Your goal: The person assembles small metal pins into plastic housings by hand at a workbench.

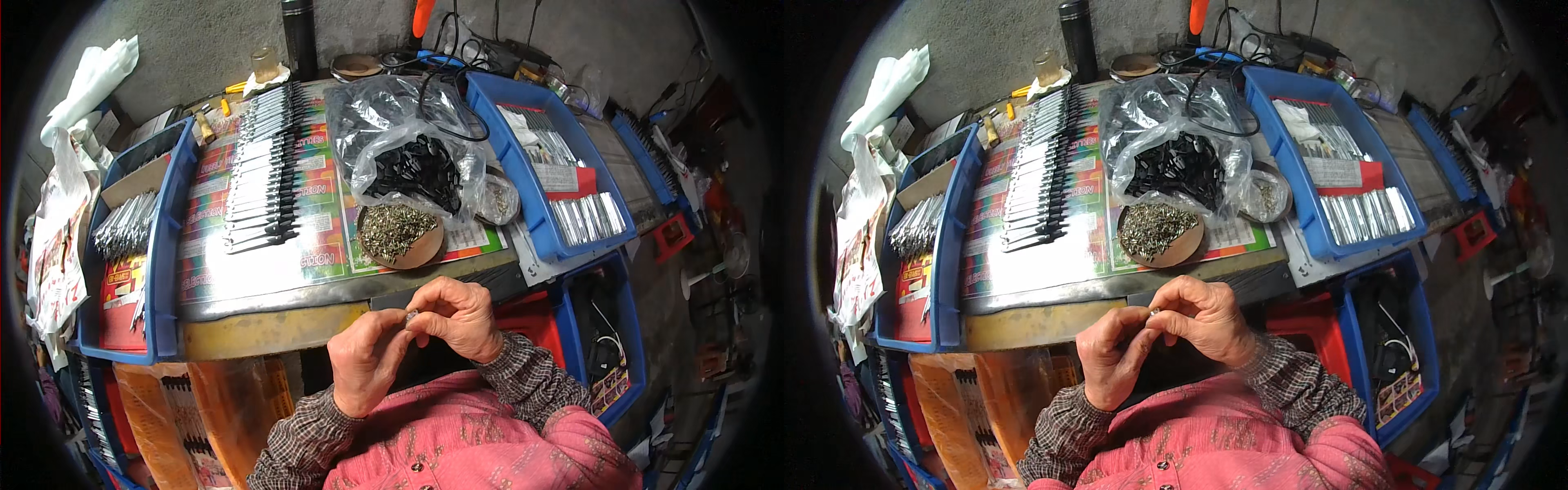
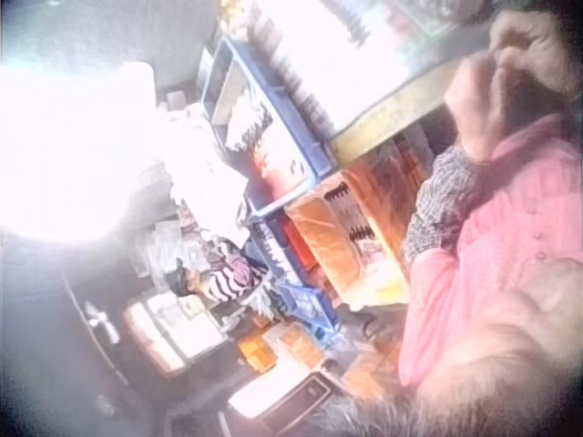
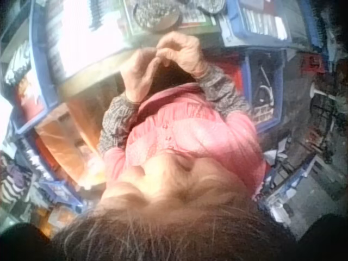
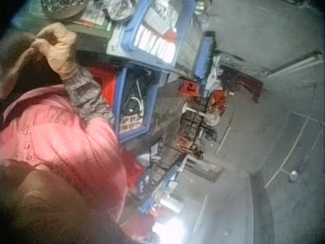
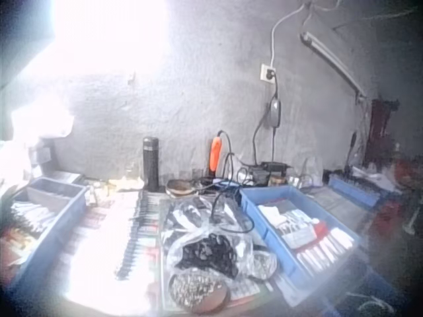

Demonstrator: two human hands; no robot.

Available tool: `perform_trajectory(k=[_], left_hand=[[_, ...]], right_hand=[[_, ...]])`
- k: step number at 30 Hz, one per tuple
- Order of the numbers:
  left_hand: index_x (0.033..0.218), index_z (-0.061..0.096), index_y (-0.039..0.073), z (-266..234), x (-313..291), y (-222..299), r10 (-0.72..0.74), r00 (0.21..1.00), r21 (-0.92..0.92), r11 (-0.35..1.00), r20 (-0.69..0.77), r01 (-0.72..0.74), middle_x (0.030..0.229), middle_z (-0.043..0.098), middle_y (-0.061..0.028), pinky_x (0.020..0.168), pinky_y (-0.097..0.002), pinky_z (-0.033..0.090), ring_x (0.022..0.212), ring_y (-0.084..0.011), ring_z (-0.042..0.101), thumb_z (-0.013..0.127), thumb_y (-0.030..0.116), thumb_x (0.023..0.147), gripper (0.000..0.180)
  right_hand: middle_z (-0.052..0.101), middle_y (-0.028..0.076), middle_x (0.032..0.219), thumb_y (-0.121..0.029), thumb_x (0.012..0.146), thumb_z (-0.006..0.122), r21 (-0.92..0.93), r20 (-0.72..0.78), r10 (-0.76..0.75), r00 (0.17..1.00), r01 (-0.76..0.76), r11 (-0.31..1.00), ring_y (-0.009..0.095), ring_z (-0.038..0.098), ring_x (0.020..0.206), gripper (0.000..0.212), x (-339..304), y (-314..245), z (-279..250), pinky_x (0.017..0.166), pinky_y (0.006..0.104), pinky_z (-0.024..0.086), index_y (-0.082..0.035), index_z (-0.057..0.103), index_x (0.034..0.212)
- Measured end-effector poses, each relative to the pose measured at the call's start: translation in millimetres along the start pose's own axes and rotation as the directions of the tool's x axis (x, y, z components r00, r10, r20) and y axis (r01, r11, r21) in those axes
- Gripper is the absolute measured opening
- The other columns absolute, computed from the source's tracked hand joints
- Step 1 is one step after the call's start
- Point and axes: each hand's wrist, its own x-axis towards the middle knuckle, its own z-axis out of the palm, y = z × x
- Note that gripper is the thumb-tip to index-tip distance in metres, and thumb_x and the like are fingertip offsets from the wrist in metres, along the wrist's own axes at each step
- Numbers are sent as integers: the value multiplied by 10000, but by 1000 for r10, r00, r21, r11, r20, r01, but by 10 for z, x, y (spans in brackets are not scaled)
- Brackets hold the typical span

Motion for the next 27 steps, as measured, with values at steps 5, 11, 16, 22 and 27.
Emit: perform_trajectory(k=[5,11,16,22,27], left_hand=[[941,636,28,-23,56,-41,80,997,131,988,-12,-78,792,644,-128,610,-337,502,689,-281,643,723,-6,749,213],[896,642,21,-134,86,-132,152,988,241,960,-14,-144,749,626,-114,576,-302,466,622,-242,597,717,-19,746,173],[890,643,21,-219,110,-147,134,991,226,966,-23,-125,741,623,-110,563,-308,458,608,-242,589,711,-26,743,169],[889,650,25,-318,90,-163,87,996,232,970,-30,-78,717,612,-101,537,-301,440,575,-220,566,705,-31,739,170],[893,642,22,-329,101,-170,86,996,221,972,-14,-81,732,612,-111,551,-326,453,601,-251,581,710,-26,739,175]], right_hand=[[640,22,804,-44,872,680,-191,86,-12,996,28,981,62,595,647,127,120,-62,-77,561,210,495,8,622,973],[635,127,792,-103,820,665,-852,98,-389,916,279,443,276,634,709,100,770,-300,-454,626,349,491,-11,656,859],[623,139,862,-73,814,653,-947,35,-337,941,139,291,295,630,772,157,1289,-229,-740,691,365,493,13,650,945],[614,163,942,-125,787,674,-1000,-10,-228,974,-8,12,373,629,851,242,1646,-69,-749,748,444,497,-35,657,1012],[614,164,946,-121,777,681,-999,-14,-199,980,-23,-46,375,631,856,220,1704,-27,-768,752,448,499,-33,667,978]])
